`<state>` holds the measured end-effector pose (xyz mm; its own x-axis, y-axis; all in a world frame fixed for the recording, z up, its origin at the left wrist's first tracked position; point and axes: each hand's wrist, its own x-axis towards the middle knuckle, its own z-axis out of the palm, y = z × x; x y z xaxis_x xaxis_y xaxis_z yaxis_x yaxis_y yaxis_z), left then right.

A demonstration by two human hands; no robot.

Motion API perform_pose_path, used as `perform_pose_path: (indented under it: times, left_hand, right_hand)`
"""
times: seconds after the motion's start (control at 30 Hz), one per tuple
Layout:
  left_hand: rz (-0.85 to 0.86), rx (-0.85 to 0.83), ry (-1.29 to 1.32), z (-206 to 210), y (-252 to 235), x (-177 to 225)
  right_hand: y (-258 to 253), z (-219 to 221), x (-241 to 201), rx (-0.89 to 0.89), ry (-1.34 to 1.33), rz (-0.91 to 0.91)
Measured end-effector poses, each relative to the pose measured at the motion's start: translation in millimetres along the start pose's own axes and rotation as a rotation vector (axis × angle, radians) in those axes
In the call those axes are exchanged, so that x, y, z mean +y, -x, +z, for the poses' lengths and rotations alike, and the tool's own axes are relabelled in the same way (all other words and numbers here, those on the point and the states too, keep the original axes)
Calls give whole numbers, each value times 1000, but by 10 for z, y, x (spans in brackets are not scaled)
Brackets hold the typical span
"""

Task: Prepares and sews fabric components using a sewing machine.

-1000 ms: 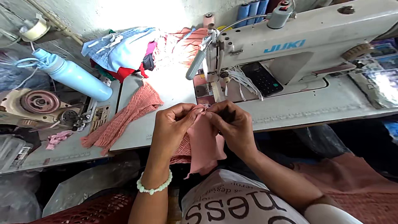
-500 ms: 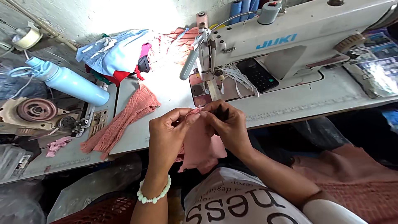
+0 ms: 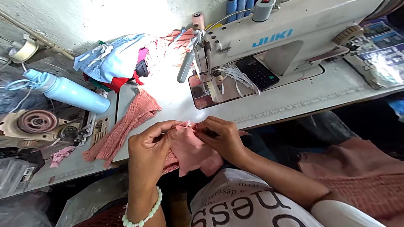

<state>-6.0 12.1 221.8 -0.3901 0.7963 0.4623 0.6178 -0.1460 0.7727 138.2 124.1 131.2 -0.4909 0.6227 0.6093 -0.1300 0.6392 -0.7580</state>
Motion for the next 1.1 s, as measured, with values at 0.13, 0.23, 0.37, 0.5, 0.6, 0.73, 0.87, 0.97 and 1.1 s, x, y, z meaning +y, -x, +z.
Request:
perform_pose_path:
  times: [0.13,0.23,0.37,0.5,0.6,0.73,0.87,0.97,1.1]
  left_hand:
    - [7,24,-4,-93,48,-32]
    - [6,14,5,-102,63,-34]
    - [-74,-68,-25,-123,-108,-105]
    - [-186,-262,-127,167,-559,-408]
    - [-312,-409,-241,654,-887,-788]
    - [-387,-474,-394,1273,-936,-1224]
    - [-409,-240,-487,1509,-809,-1259]
    - [-298,-127,-545,1614,-678,-1240]
    - [-121,-132,-599,1688,-541,-1328]
  right_hand:
    - [-61,-109,-2,-35,17,-72]
    - [-102,-179,-5,-111,-32,-56]
    - [-112,-258,-76,-199,-245,110]
    - [-117,-232,138,-144,-90,165]
    - [-114,-185,501,-174,126,255]
    - [-132,-173,915,-271,266,455]
    - [-242,-233,946,-365,304,591]
    - [-253,-224,952,-374,324,607]
    - [-234,-209,948,-355,342,597]
